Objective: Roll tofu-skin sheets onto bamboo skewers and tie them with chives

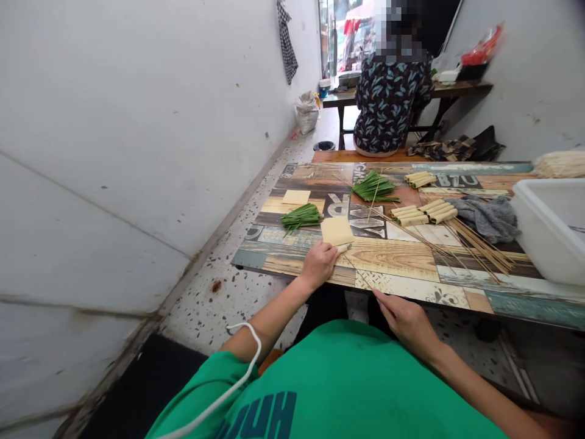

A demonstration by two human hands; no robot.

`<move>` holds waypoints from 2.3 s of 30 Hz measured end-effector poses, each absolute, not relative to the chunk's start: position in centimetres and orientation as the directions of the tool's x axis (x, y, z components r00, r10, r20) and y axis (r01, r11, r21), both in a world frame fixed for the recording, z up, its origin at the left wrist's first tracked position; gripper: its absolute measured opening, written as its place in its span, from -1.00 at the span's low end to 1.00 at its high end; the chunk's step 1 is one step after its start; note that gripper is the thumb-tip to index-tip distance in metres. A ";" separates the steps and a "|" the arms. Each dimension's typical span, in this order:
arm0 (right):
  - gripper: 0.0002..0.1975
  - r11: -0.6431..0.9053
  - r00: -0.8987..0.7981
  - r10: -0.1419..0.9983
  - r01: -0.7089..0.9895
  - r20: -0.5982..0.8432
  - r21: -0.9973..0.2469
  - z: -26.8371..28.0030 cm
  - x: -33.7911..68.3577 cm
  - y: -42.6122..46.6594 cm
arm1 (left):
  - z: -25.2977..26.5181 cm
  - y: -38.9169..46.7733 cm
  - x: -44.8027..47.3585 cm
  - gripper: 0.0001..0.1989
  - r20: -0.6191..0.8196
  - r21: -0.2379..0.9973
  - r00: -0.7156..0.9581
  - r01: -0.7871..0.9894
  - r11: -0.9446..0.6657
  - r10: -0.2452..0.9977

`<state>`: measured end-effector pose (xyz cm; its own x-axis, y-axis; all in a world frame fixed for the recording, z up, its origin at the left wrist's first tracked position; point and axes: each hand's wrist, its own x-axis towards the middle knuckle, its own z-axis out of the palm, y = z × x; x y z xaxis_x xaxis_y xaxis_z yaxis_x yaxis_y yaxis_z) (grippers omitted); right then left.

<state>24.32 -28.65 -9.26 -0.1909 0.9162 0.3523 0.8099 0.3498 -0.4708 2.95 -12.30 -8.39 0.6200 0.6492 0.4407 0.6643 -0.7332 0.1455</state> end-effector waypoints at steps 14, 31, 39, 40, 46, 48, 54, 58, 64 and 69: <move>-0.64 0.391 -0.211 0.886 0.820 0.413 -0.418 -9.5 24.4 -28.5 | -8.6 -12.3 2.9 -0.65 0.452 0.144 0.619 0.660 -0.737 0.642; -0.67 0.368 -0.277 0.914 0.873 0.295 -0.319 -7.6 24.3 -27.3 | -8.8 -12.1 3.0 -0.68 0.480 0.112 0.640 0.634 -0.765 0.600; -0.65 0.405 -0.292 0.871 0.882 0.395 -0.241 -8.7 24.2 -26.7 | -8.7 -12.1 3.0 -0.68 0.471 0.110 0.643 0.637 -0.763 0.604; -0.66 0.406 -0.290 0.860 0.887 0.419 -0.221 -8.9 24.3 -26.8 | -8.7 -12.1 3.1 -0.68 0.470 0.108 0.642 0.639 -0.761 0.606; -0.68 0.430 -0.278 0.793 0.886 0.542 -0.175 -9.3 24.1 -27.5 | -8.7 -12.2 3.1 -0.68 0.461 0.111 0.634 0.653 -0.749 0.621; -0.69 0.443 -0.273 0.773 0.879 0.573 -0.179 -9.3 24.0 -27.5 | -8.7 -12.1 3.1 -0.68 0.452 0.116 0.638 0.651 -0.750 0.624; -0.71 0.454 -0.277 0.732 0.880 0.623 -0.142 -10.0 23.6 -27.1 | -8.9 -12.0 3.1 -0.70 0.427 0.107 0.657 0.645 -0.756 0.621; -0.71 0.456 -0.305 0.711 0.886 0.634 -0.085 -10.4 23.4 -26.8 | -8.8 -12.0 3.1 -0.70 0.414 0.093 0.664 0.650 -0.754 0.623; -0.68 0.374 -0.309 0.819 0.927 0.484 -0.042 -10.6 23.0 -26.4 | -8.6 -11.9 3.1 -0.70 0.409 0.101 0.675 0.635 -0.766 0.614; -0.65 0.326 -0.301 0.908 0.944 0.292 -0.042 -9.0 21.9 -24.1 | -8.6 -11.9 3.2 -0.72 0.426 0.137 0.658 0.631 -0.763 0.621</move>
